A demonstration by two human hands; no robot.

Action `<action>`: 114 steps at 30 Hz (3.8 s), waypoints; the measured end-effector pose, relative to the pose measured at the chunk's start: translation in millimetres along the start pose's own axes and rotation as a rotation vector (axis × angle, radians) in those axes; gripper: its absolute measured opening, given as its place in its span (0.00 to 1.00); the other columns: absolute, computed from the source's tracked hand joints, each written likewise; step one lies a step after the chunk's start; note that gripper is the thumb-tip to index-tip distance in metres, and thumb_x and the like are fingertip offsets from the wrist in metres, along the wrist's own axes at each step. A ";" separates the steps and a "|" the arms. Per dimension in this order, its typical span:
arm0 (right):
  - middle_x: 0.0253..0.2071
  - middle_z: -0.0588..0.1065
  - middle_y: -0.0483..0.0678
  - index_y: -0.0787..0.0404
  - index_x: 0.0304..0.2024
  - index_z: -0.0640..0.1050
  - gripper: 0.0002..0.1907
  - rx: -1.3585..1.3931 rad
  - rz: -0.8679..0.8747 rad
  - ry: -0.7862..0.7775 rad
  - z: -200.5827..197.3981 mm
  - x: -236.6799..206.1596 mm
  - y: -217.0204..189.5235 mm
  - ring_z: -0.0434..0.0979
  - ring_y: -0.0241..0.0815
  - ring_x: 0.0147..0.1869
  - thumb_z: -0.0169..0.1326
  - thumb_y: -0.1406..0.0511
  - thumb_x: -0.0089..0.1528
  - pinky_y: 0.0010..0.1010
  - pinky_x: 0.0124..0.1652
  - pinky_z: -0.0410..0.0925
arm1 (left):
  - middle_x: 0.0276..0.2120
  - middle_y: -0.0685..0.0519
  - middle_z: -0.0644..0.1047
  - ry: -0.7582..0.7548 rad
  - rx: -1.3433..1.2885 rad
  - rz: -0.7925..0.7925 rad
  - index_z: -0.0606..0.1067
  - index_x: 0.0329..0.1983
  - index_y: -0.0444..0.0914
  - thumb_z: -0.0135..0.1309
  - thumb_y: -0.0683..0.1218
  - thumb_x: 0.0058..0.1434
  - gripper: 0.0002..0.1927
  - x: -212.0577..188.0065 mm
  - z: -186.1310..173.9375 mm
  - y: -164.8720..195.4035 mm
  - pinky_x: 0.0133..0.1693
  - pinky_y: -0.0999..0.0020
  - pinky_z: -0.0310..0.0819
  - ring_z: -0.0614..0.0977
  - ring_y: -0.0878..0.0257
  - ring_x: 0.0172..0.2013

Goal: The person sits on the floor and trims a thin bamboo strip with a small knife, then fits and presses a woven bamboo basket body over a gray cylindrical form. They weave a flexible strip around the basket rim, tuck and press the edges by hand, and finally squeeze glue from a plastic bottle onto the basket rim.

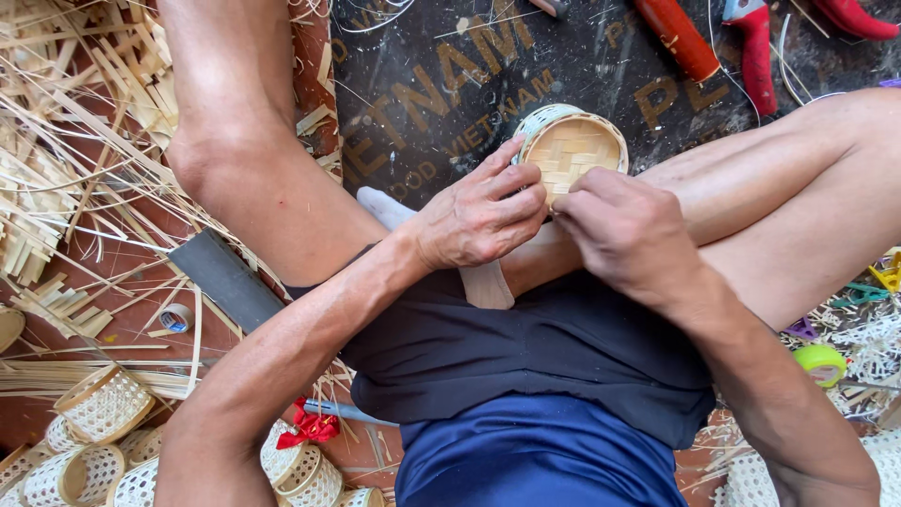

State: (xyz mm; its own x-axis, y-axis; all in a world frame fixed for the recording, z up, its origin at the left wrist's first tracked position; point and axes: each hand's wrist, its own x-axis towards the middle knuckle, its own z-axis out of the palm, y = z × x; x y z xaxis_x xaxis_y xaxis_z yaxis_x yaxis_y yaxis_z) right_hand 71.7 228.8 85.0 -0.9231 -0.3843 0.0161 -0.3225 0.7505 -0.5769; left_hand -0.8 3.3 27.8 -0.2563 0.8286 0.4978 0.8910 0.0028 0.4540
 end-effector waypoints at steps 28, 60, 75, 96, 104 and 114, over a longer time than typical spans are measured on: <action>0.27 0.77 0.51 0.64 0.31 0.79 0.12 0.233 0.415 -0.332 -14.9 10.5 57.8 0.78 0.45 0.31 0.68 0.63 0.54 0.35 0.31 0.69 | 0.47 0.46 0.73 0.019 -0.043 -0.063 0.78 0.45 0.30 0.59 0.42 0.55 0.15 3.4 -11.6 -20.4 0.63 0.48 0.71 0.76 0.49 0.56; 0.29 0.66 0.48 0.60 0.40 0.74 0.10 -0.024 -0.112 0.046 11.4 -15.2 51.8 0.72 0.49 0.30 0.63 0.65 0.64 0.42 0.30 0.64 | 0.47 0.49 0.71 0.140 -0.064 -0.413 0.77 0.44 0.36 0.66 0.41 0.58 0.13 7.2 -2.8 26.1 0.57 0.53 0.75 0.72 0.42 0.60; 0.31 0.71 0.43 0.55 0.27 0.74 0.05 -0.322 -0.571 -0.165 -22.6 18.3 59.2 0.71 0.41 0.38 0.56 0.62 0.53 0.35 0.40 0.62 | 0.42 0.52 0.73 0.167 -0.064 -0.566 0.77 0.35 0.38 0.68 0.41 0.59 0.09 17.3 9.1 40.7 0.57 0.56 0.76 0.73 0.45 0.60; 0.32 0.72 0.47 0.60 0.34 0.79 0.09 -0.035 -0.279 -0.121 -25.2 27.2 41.6 0.75 0.47 0.36 0.65 0.62 0.59 0.39 0.33 0.69 | 0.41 0.53 0.72 0.267 -0.092 -0.586 0.78 0.42 0.37 0.59 0.36 0.59 0.08 30.4 23.9 50.4 0.52 0.60 0.70 0.72 0.54 0.48; 0.42 0.75 0.51 0.63 0.38 0.78 0.09 0.032 -0.443 -0.097 -34.8 14.1 75.4 0.77 0.49 0.41 0.62 0.69 0.55 0.37 0.37 0.71 | 0.40 0.52 0.71 0.108 -0.170 -0.462 0.76 0.40 0.37 0.60 0.38 0.60 0.07 26.0 7.1 32.7 0.51 0.60 0.69 0.72 0.52 0.46; 0.33 0.70 0.46 0.63 0.34 0.78 0.12 -0.137 -0.580 0.024 -14.0 7.3 82.5 0.73 0.43 0.34 0.61 0.67 0.48 0.33 0.29 0.67 | 0.34 0.53 0.67 0.214 -0.043 -0.498 0.74 0.33 0.38 0.66 0.41 0.56 0.10 36.0 27.5 42.2 0.45 0.56 0.65 0.70 0.54 0.40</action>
State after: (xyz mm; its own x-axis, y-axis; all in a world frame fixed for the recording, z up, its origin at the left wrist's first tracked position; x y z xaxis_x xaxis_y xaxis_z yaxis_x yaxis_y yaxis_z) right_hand 35.5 295.4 48.9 -0.5919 -0.7413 0.3164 -0.7982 0.4848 -0.3575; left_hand 37.8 48.6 44.6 -0.7182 0.6002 0.3520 0.6272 0.3391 0.7012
